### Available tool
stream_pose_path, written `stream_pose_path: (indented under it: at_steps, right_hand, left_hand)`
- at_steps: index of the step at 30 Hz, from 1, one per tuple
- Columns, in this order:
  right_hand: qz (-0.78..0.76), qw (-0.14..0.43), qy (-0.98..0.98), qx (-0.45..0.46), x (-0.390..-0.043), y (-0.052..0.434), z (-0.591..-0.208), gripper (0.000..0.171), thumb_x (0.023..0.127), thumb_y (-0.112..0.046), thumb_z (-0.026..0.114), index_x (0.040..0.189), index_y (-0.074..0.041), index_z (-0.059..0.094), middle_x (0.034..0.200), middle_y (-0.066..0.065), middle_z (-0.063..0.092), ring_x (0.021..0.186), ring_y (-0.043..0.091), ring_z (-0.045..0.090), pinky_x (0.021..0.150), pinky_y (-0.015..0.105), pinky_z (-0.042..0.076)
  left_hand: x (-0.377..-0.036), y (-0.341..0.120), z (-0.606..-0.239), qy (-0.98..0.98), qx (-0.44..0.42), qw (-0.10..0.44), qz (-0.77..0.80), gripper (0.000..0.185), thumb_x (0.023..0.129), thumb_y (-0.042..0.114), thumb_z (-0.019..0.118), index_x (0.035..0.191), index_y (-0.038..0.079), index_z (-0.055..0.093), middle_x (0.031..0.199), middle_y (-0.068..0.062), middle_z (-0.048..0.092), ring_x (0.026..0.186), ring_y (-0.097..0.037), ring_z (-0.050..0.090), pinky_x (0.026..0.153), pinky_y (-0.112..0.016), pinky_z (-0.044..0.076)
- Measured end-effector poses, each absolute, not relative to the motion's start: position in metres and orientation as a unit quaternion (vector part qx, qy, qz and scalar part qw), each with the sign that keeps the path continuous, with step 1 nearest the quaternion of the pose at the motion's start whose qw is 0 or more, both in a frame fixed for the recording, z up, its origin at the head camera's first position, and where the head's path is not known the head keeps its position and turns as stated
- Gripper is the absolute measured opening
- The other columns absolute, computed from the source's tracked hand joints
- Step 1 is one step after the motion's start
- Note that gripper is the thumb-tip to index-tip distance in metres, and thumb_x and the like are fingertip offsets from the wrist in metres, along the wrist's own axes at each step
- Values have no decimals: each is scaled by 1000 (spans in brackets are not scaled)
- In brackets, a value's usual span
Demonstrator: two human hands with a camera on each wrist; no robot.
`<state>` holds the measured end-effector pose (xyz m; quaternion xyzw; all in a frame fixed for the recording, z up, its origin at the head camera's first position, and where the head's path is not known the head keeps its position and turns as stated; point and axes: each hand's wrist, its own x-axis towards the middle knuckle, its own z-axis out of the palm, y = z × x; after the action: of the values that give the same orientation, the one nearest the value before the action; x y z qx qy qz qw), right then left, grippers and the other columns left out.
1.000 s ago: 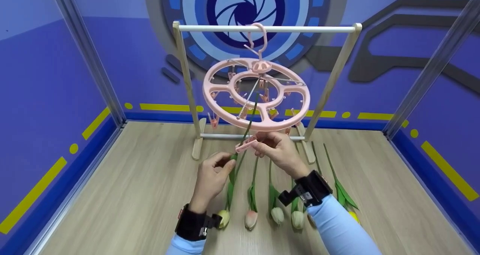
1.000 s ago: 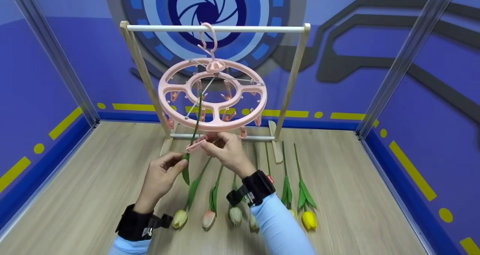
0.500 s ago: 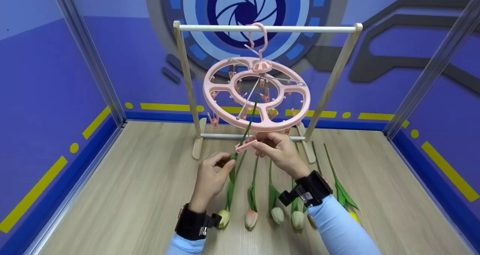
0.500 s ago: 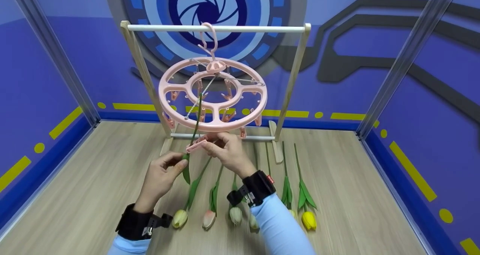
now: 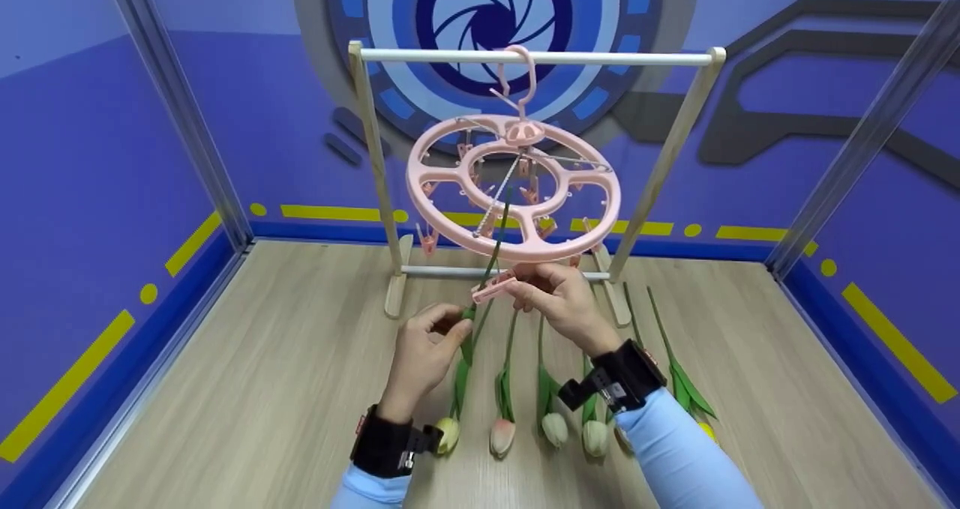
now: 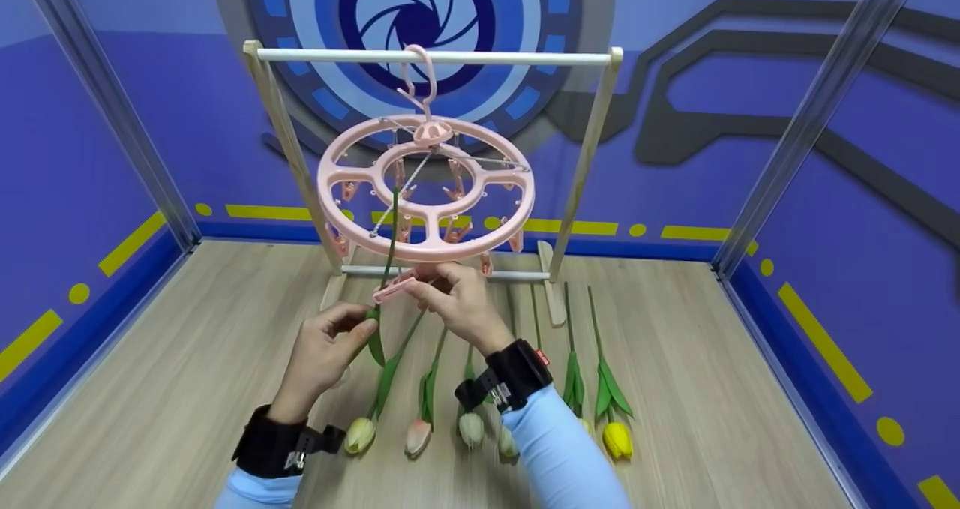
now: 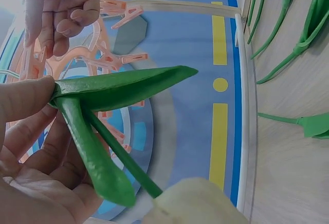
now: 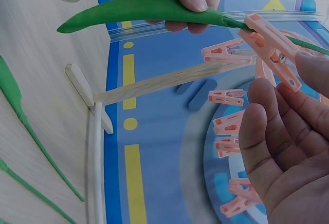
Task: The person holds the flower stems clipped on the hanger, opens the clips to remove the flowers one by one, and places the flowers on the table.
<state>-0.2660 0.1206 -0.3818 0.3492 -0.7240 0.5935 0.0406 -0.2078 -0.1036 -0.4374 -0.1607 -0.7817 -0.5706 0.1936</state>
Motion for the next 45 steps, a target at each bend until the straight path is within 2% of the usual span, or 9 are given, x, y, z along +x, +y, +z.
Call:
stream_pose_path:
  at_steps: [7, 12, 19, 24, 28, 33, 39, 45]
  right_hand:
    - [589, 50, -726, 352, -266, 121, -380, 18, 101, -2, 64, 115, 5, 72, 101, 25, 72, 73, 14, 65, 67, 25, 53]
    - [587, 46, -728, 350, -265, 122, -380, 17, 101, -3, 64, 115, 4, 72, 103, 18, 74, 75, 16, 66, 68, 26, 54]
    - [591, 54, -722, 356, -267, 121, -382, 16, 101, -1, 63, 113, 4, 72, 94, 12, 73, 71, 21, 65, 66, 26, 53]
    - [596, 55, -717, 357, -268, 121, -382, 15, 100, 2, 62, 112, 8, 70, 97, 20, 72, 73, 14, 66, 67, 25, 55]
    - [590, 60, -721, 358, -268, 122, -383, 16, 100, 1, 63, 112, 7, 71, 98, 25, 72, 73, 15, 66, 67, 25, 55]
    - [580, 62, -731, 354, -268, 123, -383, 17, 101, -2, 64, 114, 3, 73, 99, 19, 74, 73, 17, 67, 67, 25, 54]
    - [584, 61, -733, 343, -268, 125, -385, 15, 100, -2, 64, 111, 6, 71, 89, 12, 71, 71, 12, 66, 65, 24, 52]
    - [580, 64, -740, 336, -268, 126, -384, 15, 100, -2, 65, 112, 6, 71, 87, 7, 69, 72, 22, 66, 66, 26, 53]
  left_hand:
    - [-207, -104, -436, -781, -160, 197, -570, 15, 99, 13, 71, 109, 3, 76, 95, -7, 72, 85, -20, 66, 76, -28, 52]
    - [-208, -104, -437, -779, -159, 197, -574, 16, 98, 14, 72, 109, 3, 76, 96, -7, 72, 86, -21, 66, 77, -28, 52]
    - [-208, -105, -438, -779, -162, 204, -571, 17, 98, 12, 71, 110, 1, 75, 97, -9, 73, 86, -23, 67, 77, -31, 53]
    - [-208, -105, -436, -779, -157, 201, -573, 16, 98, 12, 72, 110, 2, 75, 97, -8, 73, 87, -22, 66, 77, -32, 54]
    - [-207, -106, -437, -778, -159, 203, -572, 17, 98, 13, 72, 110, 2, 75, 96, -8, 73, 86, -23, 66, 77, -29, 53]
    - [-208, -106, -437, -776, -162, 206, -573, 16, 98, 14, 72, 108, 3, 76, 95, -8, 73, 86, -23, 66, 77, -30, 53]
    - [-209, -107, -439, -775, -158, 207, -576, 16, 97, 14, 73, 107, 3, 76, 93, -7, 72, 84, -21, 66, 76, -28, 52]
    - [-208, -107, -436, -777, -147, 202, -577, 15, 97, 14, 73, 108, 4, 76, 93, -7, 72, 85, -21, 65, 75, -27, 51]
